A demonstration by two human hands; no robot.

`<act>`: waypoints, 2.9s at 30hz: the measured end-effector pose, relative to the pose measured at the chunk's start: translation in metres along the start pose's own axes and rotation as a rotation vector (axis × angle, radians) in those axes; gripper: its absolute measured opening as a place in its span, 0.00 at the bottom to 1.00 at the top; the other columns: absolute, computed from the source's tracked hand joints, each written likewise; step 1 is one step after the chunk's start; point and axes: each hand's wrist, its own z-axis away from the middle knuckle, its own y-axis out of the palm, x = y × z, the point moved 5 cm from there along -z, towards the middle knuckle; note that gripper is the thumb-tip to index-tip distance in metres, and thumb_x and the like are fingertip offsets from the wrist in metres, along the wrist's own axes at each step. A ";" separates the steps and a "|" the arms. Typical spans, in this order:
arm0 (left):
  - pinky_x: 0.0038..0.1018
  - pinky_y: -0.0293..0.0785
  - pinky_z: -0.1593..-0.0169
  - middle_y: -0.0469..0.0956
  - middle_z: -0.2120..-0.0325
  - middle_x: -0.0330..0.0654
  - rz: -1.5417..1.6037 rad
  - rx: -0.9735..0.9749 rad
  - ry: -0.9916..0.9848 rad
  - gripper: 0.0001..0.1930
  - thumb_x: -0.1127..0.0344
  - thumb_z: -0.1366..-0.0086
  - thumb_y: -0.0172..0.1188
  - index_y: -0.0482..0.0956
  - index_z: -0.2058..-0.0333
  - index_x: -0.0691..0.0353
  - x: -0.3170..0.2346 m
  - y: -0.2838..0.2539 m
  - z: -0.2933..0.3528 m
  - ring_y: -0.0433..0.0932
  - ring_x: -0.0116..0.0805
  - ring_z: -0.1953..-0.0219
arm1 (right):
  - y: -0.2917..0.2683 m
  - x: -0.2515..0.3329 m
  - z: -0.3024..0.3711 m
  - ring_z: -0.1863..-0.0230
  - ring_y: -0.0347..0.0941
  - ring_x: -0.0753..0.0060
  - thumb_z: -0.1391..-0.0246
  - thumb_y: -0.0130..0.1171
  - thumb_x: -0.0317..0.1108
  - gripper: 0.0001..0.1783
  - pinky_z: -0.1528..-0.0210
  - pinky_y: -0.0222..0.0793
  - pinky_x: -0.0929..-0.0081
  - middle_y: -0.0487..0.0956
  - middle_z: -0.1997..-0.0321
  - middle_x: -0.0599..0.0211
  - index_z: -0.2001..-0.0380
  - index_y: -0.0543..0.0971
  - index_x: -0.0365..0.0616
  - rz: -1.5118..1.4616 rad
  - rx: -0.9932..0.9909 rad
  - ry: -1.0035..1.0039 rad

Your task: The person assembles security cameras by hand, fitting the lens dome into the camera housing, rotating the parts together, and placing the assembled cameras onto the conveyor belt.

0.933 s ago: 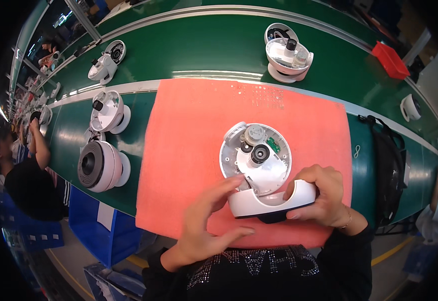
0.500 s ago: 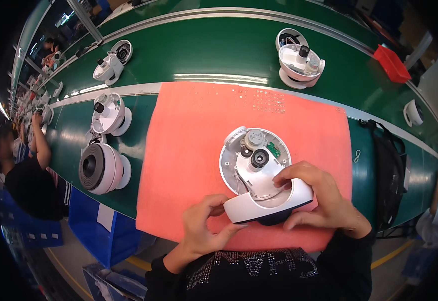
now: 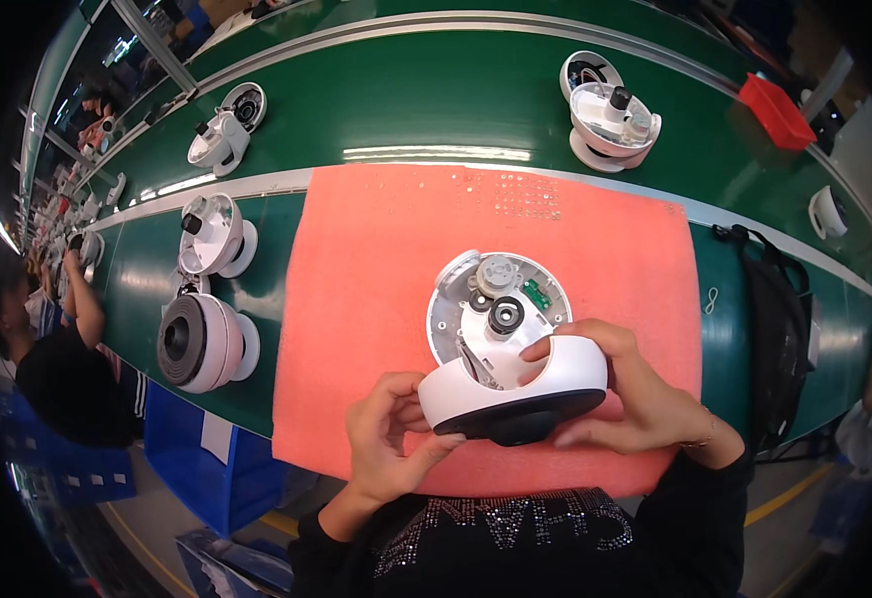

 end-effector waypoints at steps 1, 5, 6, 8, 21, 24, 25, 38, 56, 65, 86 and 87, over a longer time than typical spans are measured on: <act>0.23 0.75 0.61 0.76 0.69 0.48 -0.003 0.005 -0.001 0.22 0.74 0.51 0.66 0.64 0.60 0.73 0.001 -0.001 0.000 0.77 0.30 0.65 | 0.002 0.000 0.000 0.52 0.71 0.55 0.60 0.66 0.27 0.37 0.54 0.70 0.67 0.68 0.48 0.51 0.46 0.59 0.37 0.055 -0.039 -0.047; 0.23 0.75 0.61 0.75 0.68 0.48 0.030 -0.012 0.010 0.25 0.74 0.51 0.66 0.62 0.58 0.72 0.010 -0.005 0.003 0.77 0.30 0.64 | 0.005 0.009 -0.003 0.52 0.71 0.52 0.60 0.65 0.25 0.37 0.55 0.70 0.67 0.68 0.48 0.50 0.46 0.59 0.37 0.084 -0.016 -0.061; 0.23 0.75 0.61 0.75 0.67 0.48 0.077 -0.018 0.018 0.26 0.75 0.52 0.66 0.61 0.57 0.72 0.011 -0.008 0.002 0.78 0.31 0.64 | 0.006 0.010 -0.005 0.52 0.71 0.52 0.60 0.64 0.24 0.38 0.55 0.70 0.66 0.68 0.48 0.49 0.46 0.58 0.37 0.080 -0.012 -0.080; 0.23 0.75 0.61 0.75 0.66 0.49 0.054 0.044 0.026 0.27 0.76 0.52 0.66 0.61 0.57 0.72 0.006 -0.009 -0.001 0.78 0.31 0.64 | 0.007 0.011 -0.007 0.52 0.71 0.51 0.60 0.64 0.24 0.38 0.55 0.70 0.66 0.68 0.48 0.49 0.45 0.58 0.37 0.074 -0.017 -0.100; 0.22 0.75 0.60 0.74 0.64 0.49 0.032 -0.012 -0.008 0.27 0.76 0.53 0.67 0.62 0.57 0.71 0.005 -0.011 -0.004 0.77 0.31 0.62 | 0.017 0.003 -0.006 0.50 0.67 0.42 0.65 0.68 0.28 0.48 0.53 0.70 0.64 0.59 0.41 0.43 0.43 0.50 0.33 0.271 -0.111 -0.094; 0.22 0.76 0.60 0.74 0.64 0.49 0.010 -0.044 0.010 0.26 0.76 0.53 0.66 0.62 0.57 0.71 0.003 -0.010 -0.006 0.77 0.31 0.62 | 0.017 0.005 -0.009 0.48 0.64 0.41 0.66 0.69 0.29 0.52 0.50 0.67 0.62 0.55 0.39 0.40 0.42 0.47 0.31 0.295 -0.117 -0.081; 0.22 0.76 0.60 0.74 0.64 0.49 0.033 -0.064 0.003 0.26 0.77 0.53 0.66 0.62 0.57 0.71 0.003 -0.011 -0.006 0.77 0.32 0.62 | 0.017 0.005 -0.010 0.46 0.63 0.41 0.67 0.69 0.29 0.53 0.49 0.66 0.61 0.53 0.39 0.39 0.41 0.46 0.30 0.308 -0.123 -0.061; 0.20 0.75 0.61 0.74 0.64 0.48 0.018 -0.019 -0.020 0.25 0.78 0.51 0.64 0.61 0.56 0.70 -0.005 -0.010 -0.011 0.76 0.30 0.61 | 0.018 0.013 -0.020 0.46 0.62 0.43 0.66 0.71 0.33 0.57 0.46 0.61 0.63 0.57 0.41 0.42 0.39 0.44 0.35 0.346 -0.157 -0.151; 0.20 0.79 0.63 0.77 0.65 0.42 0.614 0.052 -0.647 0.17 0.58 0.36 0.49 0.71 0.56 0.64 0.008 -0.026 -0.045 0.79 0.27 0.66 | -0.157 -0.149 -0.013 0.48 0.64 0.54 0.52 0.62 0.41 0.42 0.46 0.66 0.61 0.58 0.46 0.45 0.42 0.50 0.39 -0.984 -1.140 0.376; 0.17 0.77 0.62 0.76 0.64 0.42 0.674 0.003 -0.652 0.16 0.58 0.37 0.52 0.70 0.57 0.64 0.007 -0.031 -0.043 0.78 0.27 0.64 | -0.252 -0.220 0.023 0.41 0.55 0.49 0.50 0.55 0.28 0.32 0.43 0.66 0.59 0.55 0.43 0.46 0.44 0.54 0.37 -1.009 -1.196 0.130; 0.23 0.77 0.70 0.79 0.68 0.49 -0.369 0.335 0.160 0.19 0.74 0.56 0.66 0.70 0.65 0.66 0.002 -0.025 -0.008 0.81 0.35 0.72 | -0.076 -0.086 0.080 0.44 0.64 0.62 0.44 0.47 0.29 0.31 0.44 0.63 0.63 0.63 0.43 0.58 0.38 0.49 0.50 -0.737 -0.907 0.517; 0.24 0.77 0.70 0.79 0.67 0.49 -0.384 0.350 0.183 0.19 0.73 0.56 0.66 0.69 0.65 0.66 0.000 -0.022 -0.008 0.81 0.36 0.71 | -0.078 -0.074 0.076 0.43 0.62 0.62 0.46 0.49 0.29 0.35 0.44 0.61 0.64 0.62 0.42 0.57 0.38 0.46 0.50 -0.365 -0.919 0.515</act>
